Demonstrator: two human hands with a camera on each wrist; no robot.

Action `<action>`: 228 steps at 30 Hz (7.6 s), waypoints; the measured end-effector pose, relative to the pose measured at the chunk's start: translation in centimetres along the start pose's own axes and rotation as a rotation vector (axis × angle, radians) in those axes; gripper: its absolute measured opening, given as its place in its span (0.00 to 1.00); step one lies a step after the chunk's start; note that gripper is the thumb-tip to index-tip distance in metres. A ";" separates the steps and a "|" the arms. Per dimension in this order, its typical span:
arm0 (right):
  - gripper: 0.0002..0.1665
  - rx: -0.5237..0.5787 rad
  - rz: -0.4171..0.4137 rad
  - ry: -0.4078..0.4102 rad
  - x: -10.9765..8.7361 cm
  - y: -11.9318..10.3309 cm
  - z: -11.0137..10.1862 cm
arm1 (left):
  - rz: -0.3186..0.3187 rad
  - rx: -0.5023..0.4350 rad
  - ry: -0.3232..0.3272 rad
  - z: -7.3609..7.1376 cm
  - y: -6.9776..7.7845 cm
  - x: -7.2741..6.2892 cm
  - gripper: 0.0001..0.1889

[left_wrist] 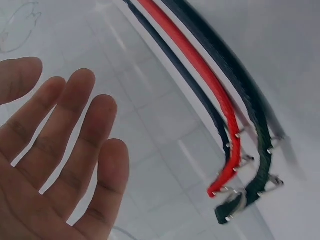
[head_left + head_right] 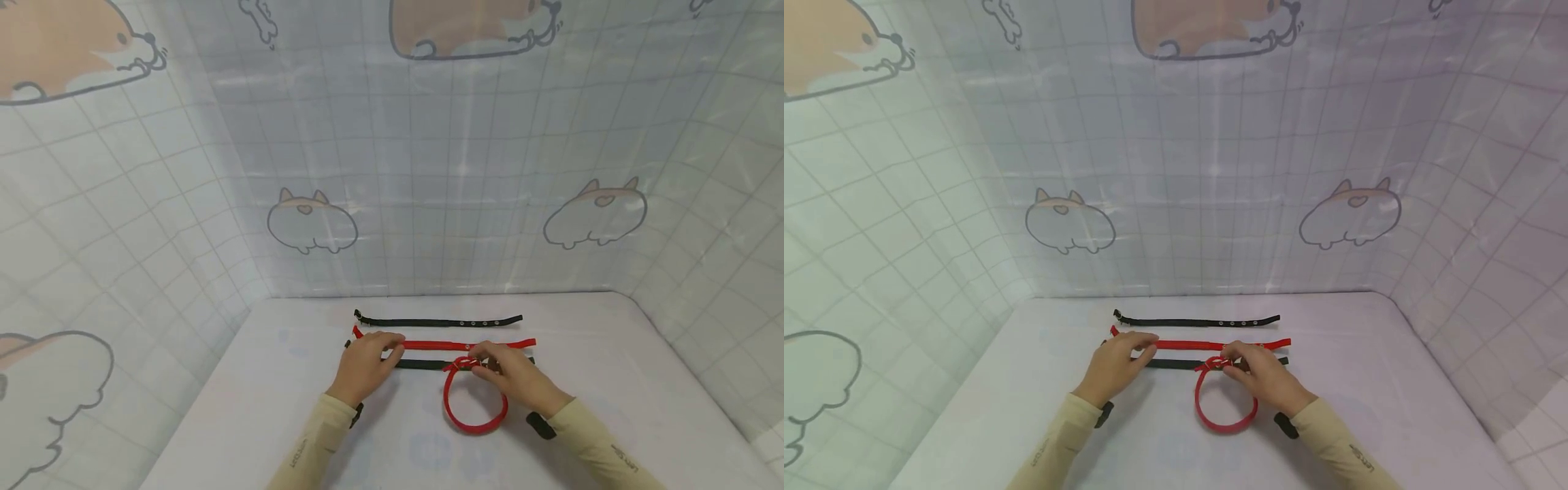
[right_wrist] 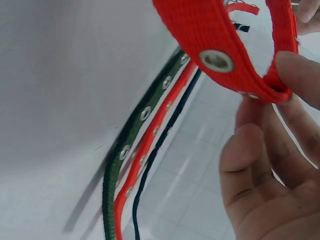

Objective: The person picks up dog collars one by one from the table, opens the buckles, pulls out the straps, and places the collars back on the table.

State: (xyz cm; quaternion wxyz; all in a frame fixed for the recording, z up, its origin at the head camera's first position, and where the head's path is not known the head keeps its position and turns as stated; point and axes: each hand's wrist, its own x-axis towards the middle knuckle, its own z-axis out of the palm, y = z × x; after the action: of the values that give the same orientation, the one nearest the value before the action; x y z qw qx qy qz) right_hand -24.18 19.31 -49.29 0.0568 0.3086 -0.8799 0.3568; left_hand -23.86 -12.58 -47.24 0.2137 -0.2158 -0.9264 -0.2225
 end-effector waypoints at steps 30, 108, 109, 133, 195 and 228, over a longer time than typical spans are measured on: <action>0.18 0.091 -0.099 0.119 1.4 -3.7 0.5 | 0.331 -0.193 0.026 1.9 3.8 1.3 0.19; 0.13 -0.030 -0.055 0.156 1.4 -3.9 0.0 | 0.351 -0.098 0.092 1.7 3.0 0.8 0.12; 0.12 -0.029 -0.053 0.153 1.4 -4.0 0.0 | 0.353 -0.102 0.097 1.7 3.0 0.8 0.12; 0.13 0.031 0.001 0.205 1.1 -4.4 -0.1 | 0.267 -0.064 0.093 2.5 4.7 1.2 0.06; 0.12 0.038 0.024 0.241 1.2 -5.0 -0.5 | 0.520 0.420 0.120 3.1 6.0 1.2 0.12; 0.14 0.014 -0.058 0.297 1.9 -4.7 -1.3 | 0.510 0.398 0.153 3.1 4.2 1.6 0.11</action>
State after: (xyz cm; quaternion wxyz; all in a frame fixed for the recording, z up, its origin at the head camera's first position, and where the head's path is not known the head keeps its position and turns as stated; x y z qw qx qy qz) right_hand -23.09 16.61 -44.89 0.1945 0.2779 -0.8501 0.4030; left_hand -24.02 -7.10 -47.61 0.3694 -0.3774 -0.8491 0.0077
